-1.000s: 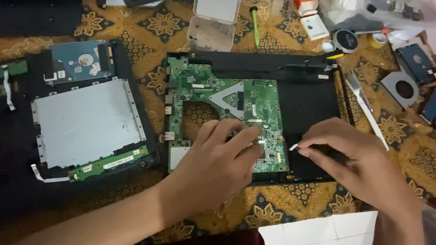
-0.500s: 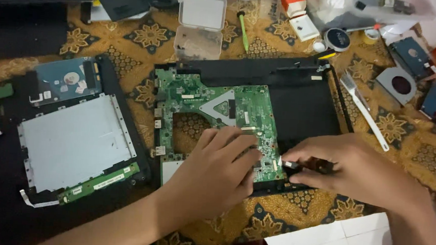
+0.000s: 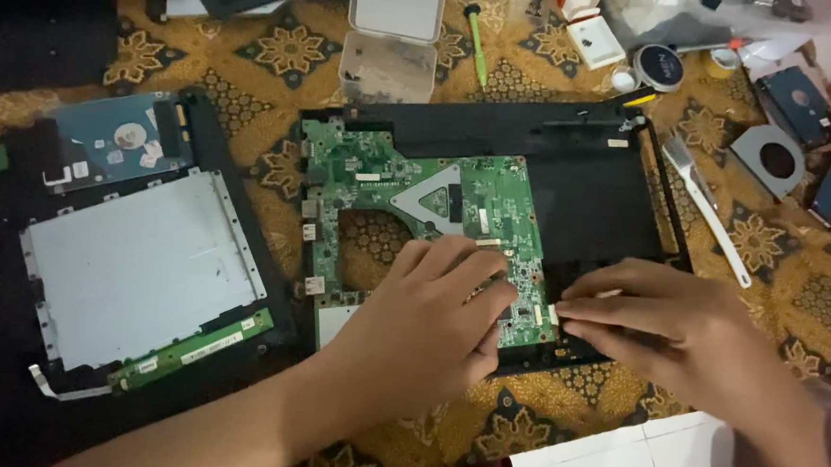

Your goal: Repairing a laptop by connecting internal ribbon cables and securing components with a screwdriver

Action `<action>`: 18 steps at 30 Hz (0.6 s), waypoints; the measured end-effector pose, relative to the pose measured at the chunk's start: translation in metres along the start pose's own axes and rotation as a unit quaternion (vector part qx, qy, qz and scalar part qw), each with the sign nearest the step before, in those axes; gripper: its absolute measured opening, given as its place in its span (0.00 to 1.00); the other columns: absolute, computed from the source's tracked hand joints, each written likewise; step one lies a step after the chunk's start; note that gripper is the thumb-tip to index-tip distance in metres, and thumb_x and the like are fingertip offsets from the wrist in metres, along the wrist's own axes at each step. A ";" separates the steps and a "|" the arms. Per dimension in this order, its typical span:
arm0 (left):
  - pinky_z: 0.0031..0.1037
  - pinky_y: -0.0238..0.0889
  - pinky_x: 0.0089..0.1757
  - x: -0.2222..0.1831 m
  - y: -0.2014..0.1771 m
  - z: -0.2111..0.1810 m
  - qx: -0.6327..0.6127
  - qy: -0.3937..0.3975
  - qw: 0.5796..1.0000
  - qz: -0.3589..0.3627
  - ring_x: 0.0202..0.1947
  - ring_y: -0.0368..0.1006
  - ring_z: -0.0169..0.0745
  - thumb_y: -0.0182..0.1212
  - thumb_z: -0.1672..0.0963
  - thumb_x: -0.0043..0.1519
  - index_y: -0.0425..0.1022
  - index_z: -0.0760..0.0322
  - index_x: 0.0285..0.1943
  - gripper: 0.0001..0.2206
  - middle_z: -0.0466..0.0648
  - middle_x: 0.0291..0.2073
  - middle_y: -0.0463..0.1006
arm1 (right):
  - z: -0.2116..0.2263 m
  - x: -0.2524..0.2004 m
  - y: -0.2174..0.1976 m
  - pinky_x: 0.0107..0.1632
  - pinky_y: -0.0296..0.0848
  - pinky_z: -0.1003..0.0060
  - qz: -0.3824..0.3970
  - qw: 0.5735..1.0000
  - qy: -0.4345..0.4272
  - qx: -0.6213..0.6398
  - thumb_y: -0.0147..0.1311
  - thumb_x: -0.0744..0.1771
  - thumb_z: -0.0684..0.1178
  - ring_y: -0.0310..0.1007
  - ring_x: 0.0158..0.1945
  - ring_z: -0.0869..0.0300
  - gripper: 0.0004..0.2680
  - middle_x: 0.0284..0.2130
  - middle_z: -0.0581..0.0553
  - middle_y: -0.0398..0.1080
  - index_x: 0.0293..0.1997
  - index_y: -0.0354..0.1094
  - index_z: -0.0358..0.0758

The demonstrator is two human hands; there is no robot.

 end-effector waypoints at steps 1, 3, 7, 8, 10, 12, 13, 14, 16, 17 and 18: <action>0.48 0.60 0.51 0.000 0.001 0.000 0.001 0.001 1.000 0.001 0.58 0.64 0.58 0.62 0.55 0.64 0.75 0.64 0.51 0.11 0.56 0.57 0.71 | -0.002 -0.003 -0.002 0.46 0.89 0.58 -0.026 0.999 0.018 0.026 0.67 0.60 0.44 0.85 0.46 0.55 0.12 0.45 0.48 0.82 0.45 0.83 0.50; 0.48 0.60 0.51 -0.001 0.002 0.001 0.001 0.000 1.000 0.003 0.57 0.64 0.58 0.62 0.55 0.64 0.75 0.65 0.51 0.11 0.57 0.57 0.71 | -0.006 -0.007 -0.001 0.48 0.89 0.58 -0.050 0.997 0.038 0.051 0.65 0.60 0.44 0.84 0.48 0.54 0.11 0.45 0.47 0.83 0.45 0.83 0.49; 0.48 0.59 0.51 -0.003 0.005 0.001 0.000 0.002 1.000 0.011 0.59 0.64 0.58 0.61 0.55 0.65 0.75 0.65 0.54 0.13 0.57 0.59 0.71 | -0.005 -0.006 0.005 0.43 0.89 0.59 -0.047 0.996 0.016 0.073 0.64 0.62 0.44 0.83 0.44 0.54 0.11 0.44 0.46 0.81 0.47 0.82 0.49; 0.49 0.58 0.51 -0.003 0.007 0.002 0.000 0.002 1.000 0.015 0.59 0.63 0.59 0.61 0.54 0.65 0.75 0.65 0.55 0.13 0.57 0.60 0.71 | -0.002 -0.005 0.005 0.42 0.88 0.59 -0.044 0.997 0.004 0.064 0.64 0.62 0.45 0.83 0.43 0.54 0.11 0.43 0.46 0.81 0.47 0.82 0.49; 0.47 0.58 0.50 0.000 0.003 0.002 0.005 0.004 1.000 0.008 0.58 0.64 0.57 0.62 0.54 0.64 0.75 0.65 0.54 0.13 0.56 0.58 0.72 | 0.002 -0.003 0.003 0.43 0.87 0.59 -0.055 0.996 -0.002 0.065 0.63 0.62 0.44 0.82 0.44 0.54 0.10 0.43 0.45 0.81 0.47 0.81 0.47; 0.44 0.58 0.49 -0.001 0.003 0.002 0.008 0.003 1.000 0.005 0.57 0.65 0.55 0.64 0.54 0.62 0.75 0.65 0.52 0.13 0.54 0.57 0.73 | 0.005 -0.003 0.003 0.43 0.85 0.60 -0.063 0.996 -0.007 0.069 0.63 0.62 0.44 0.82 0.45 0.54 0.10 0.42 0.44 0.80 0.46 0.81 0.45; 0.45 0.58 0.50 -0.002 0.005 0.003 0.000 0.002 1.000 0.006 0.58 0.65 0.56 0.62 0.54 0.64 0.76 0.65 0.53 0.13 0.55 0.58 0.73 | 0.003 -0.004 0.003 0.45 0.86 0.58 -0.062 0.997 0.000 0.055 0.63 0.62 0.45 0.81 0.46 0.53 0.10 0.42 0.45 0.81 0.46 0.81 0.46; 0.46 0.58 0.51 -0.002 0.007 0.003 -0.008 0.001 1.000 0.007 0.59 0.65 0.57 0.60 0.54 0.66 0.76 0.65 0.55 0.13 0.55 0.59 0.73 | 0.002 -0.004 0.004 0.48 0.87 0.56 -0.061 0.997 0.007 0.042 0.64 0.62 0.45 0.81 0.46 0.52 0.10 0.42 0.45 0.81 0.46 0.81 0.46; 0.48 0.58 0.50 -0.004 0.008 0.004 -0.013 0.000 1.000 0.007 0.59 0.64 0.57 0.60 0.54 0.65 0.75 0.65 0.55 0.13 0.56 0.59 0.72 | 0.001 -0.005 0.007 0.43 0.86 0.58 -0.055 0.998 0.016 0.038 0.65 0.61 0.45 0.80 0.44 0.55 0.15 0.39 0.47 0.80 0.53 0.77 0.49; 0.49 0.57 0.50 -0.004 0.009 0.005 -0.018 0.001 1.000 0.007 0.60 0.64 0.58 0.59 0.55 0.65 0.75 0.66 0.56 0.14 0.57 0.60 0.72 | -0.001 -0.006 0.008 0.38 0.85 0.60 -0.052 0.998 0.025 0.033 0.66 0.61 0.45 0.79 0.41 0.58 0.19 0.36 0.50 0.80 0.59 0.73 0.51; 0.49 0.57 0.50 -0.003 0.008 0.004 -0.018 0.002 1.000 0.007 0.60 0.64 0.58 0.59 0.55 0.65 0.75 0.66 0.56 0.14 0.57 0.60 0.72 | -0.001 -0.007 0.009 0.38 0.85 0.60 -0.052 0.998 0.026 0.033 0.66 0.61 0.45 0.79 0.41 0.58 0.19 0.36 0.50 0.80 0.59 0.73 0.51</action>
Point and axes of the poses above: each hand's wrist, its own x-axis towards the middle knuckle, its own y-axis out of the palm, z = x × y, the point moved 10 cm from there along x, towards the middle knuckle
